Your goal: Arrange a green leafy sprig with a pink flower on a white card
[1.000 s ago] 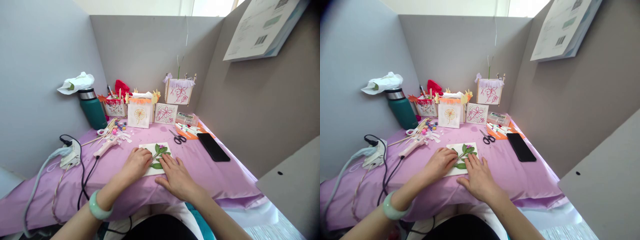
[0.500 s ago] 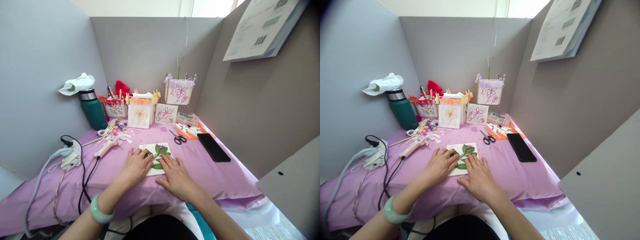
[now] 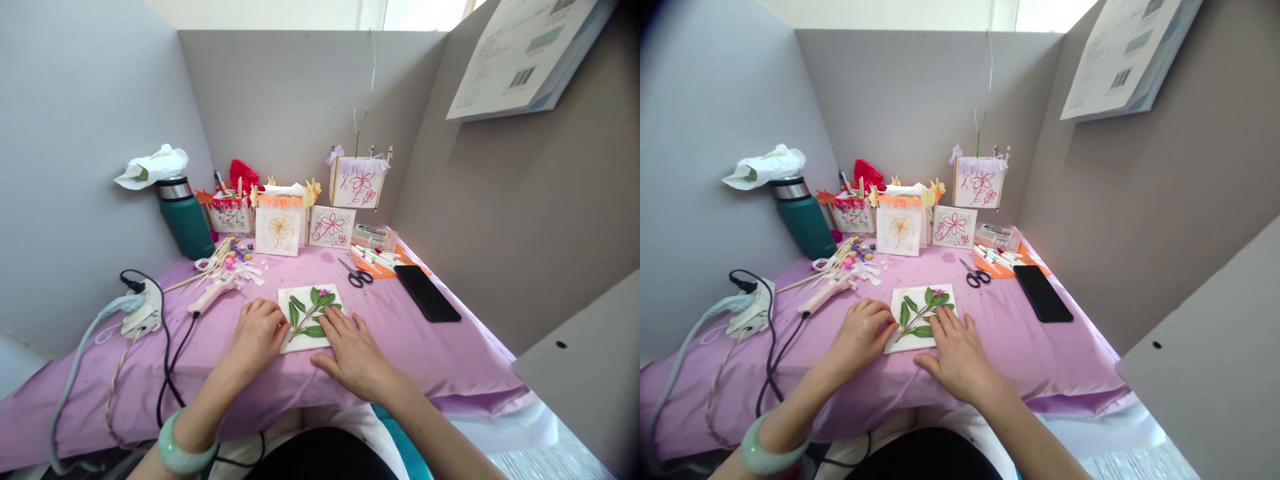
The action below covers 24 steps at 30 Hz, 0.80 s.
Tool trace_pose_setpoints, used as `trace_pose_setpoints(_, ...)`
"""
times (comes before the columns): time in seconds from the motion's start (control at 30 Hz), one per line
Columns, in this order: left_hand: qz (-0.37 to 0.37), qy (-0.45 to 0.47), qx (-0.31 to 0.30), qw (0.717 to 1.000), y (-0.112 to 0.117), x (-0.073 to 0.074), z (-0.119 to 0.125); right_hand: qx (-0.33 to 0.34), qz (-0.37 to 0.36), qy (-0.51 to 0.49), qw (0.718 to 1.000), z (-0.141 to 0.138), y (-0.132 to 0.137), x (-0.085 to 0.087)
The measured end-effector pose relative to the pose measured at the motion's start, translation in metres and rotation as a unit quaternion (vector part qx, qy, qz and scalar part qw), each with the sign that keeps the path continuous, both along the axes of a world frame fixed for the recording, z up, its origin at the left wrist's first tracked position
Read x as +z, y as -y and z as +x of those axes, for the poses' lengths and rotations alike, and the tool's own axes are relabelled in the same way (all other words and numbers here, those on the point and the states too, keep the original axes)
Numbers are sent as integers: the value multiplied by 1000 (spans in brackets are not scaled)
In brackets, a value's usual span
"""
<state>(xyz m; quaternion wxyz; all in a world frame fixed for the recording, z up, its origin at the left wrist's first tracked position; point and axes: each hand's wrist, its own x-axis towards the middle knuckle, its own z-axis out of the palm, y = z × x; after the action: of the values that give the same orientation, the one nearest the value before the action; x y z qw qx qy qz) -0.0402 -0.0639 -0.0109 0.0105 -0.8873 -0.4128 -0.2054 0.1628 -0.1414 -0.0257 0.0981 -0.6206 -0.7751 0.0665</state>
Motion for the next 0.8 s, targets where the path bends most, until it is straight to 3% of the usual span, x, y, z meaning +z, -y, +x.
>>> trace_pose_setpoints(0.23, -19, 24, 33, 999, 19, -8, 8, 3, 10, 1, 1000, 0, 0, -1)
trace_pose_setpoints(0.47, -57, 20, 61, 996, 21, -4, 12, -2, -1, 3, 1000, -1, 2, 3)
trace_pose_setpoints(0.7, 9, 21, -31, 999, 12, -4, 8, 1, 0, 3, 1000, -1, 1, 1)
trace_pose_setpoints(0.8, 29, -19, -22, 999, 9, -5, 7, 1, 0, 2, 1000, -1, 1, 0)
